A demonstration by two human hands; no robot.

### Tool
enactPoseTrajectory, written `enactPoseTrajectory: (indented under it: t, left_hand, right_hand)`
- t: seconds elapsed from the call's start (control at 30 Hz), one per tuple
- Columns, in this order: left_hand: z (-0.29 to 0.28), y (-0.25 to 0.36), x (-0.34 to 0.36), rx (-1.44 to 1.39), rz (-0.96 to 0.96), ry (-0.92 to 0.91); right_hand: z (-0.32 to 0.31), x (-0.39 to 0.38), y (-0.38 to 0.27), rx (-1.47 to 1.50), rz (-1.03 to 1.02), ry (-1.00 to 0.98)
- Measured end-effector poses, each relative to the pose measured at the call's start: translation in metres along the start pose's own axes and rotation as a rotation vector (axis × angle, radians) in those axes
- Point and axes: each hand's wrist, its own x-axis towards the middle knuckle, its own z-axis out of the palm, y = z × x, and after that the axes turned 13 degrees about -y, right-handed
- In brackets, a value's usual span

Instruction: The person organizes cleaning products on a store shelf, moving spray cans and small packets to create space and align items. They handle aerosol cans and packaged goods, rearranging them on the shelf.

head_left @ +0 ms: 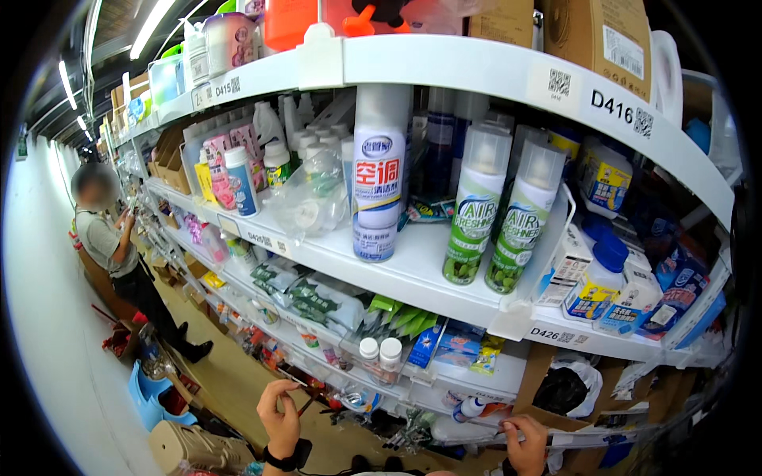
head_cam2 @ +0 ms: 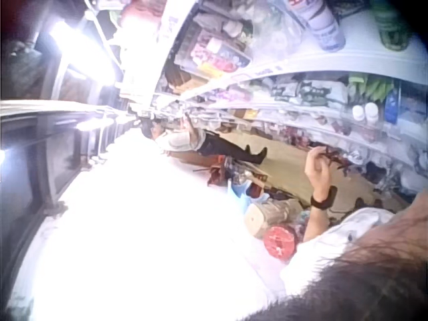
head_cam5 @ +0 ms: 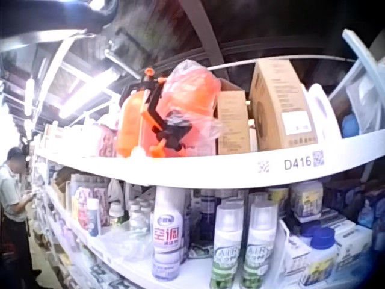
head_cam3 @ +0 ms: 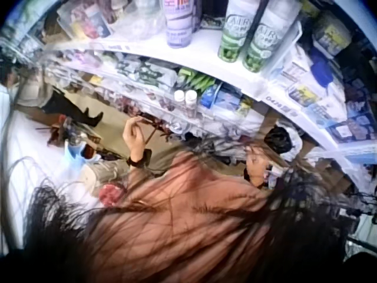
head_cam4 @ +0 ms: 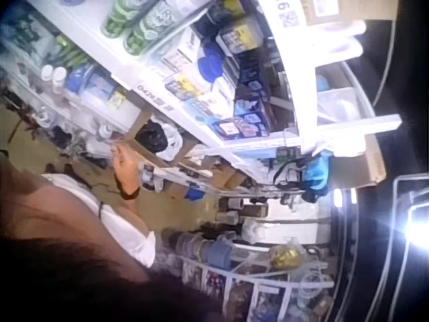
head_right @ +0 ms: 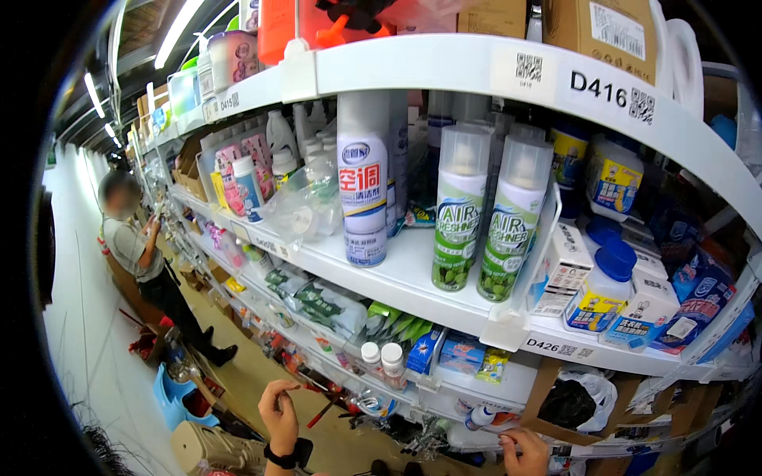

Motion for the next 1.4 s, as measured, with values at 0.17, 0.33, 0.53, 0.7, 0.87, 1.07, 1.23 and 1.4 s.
enactPoseTrajectory:
  t: [0.17, 0.33, 0.53, 0.7, 0.87, 1.07, 1.23, 1.4]
  left_hand:
    - [-0.007, -0.022, 0.016, -0.095, -0.030, 0.028]
    - [-0.014, -0.046, 0.062, -0.169, 0.033, -0.097]
    - [-0.030, -0.067, 0.130, -0.245, 0.308, -0.214]
    - [-0.041, -0.089, 0.154, -0.414, 0.333, -0.479]
    - [-0.044, -0.080, 0.187, -0.438, 0.500, -0.554]
    - [-0.043, -0.016, 0.255, -0.309, 0.652, -0.427]
    - [-0.013, 0.005, 0.301, -0.296, 0.565, -0.536]
    - [0.010, 0.001, 0.328, -0.200, 0.499, -0.657]
  right_hand:
    - [0.004, 0.011, -0.014, -0.010, -0.017, 0.046]
    - [0.026, 0.011, -0.034, -0.123, -0.025, 0.155]
    - [0.070, 0.033, -0.103, -0.082, -0.025, 0.288]
    - [0.085, 0.059, -0.190, -0.078, -0.098, 0.390]
    - [0.071, 0.120, -0.266, 0.007, -0.240, 0.338]
    - [0.057, 0.210, -0.308, -0.096, -0.271, 0.311]
    - [0.059, 0.251, -0.291, -0.075, -0.192, 0.288]
    - [0.060, 0.258, -0.291, -0.103, -0.143, 0.274]
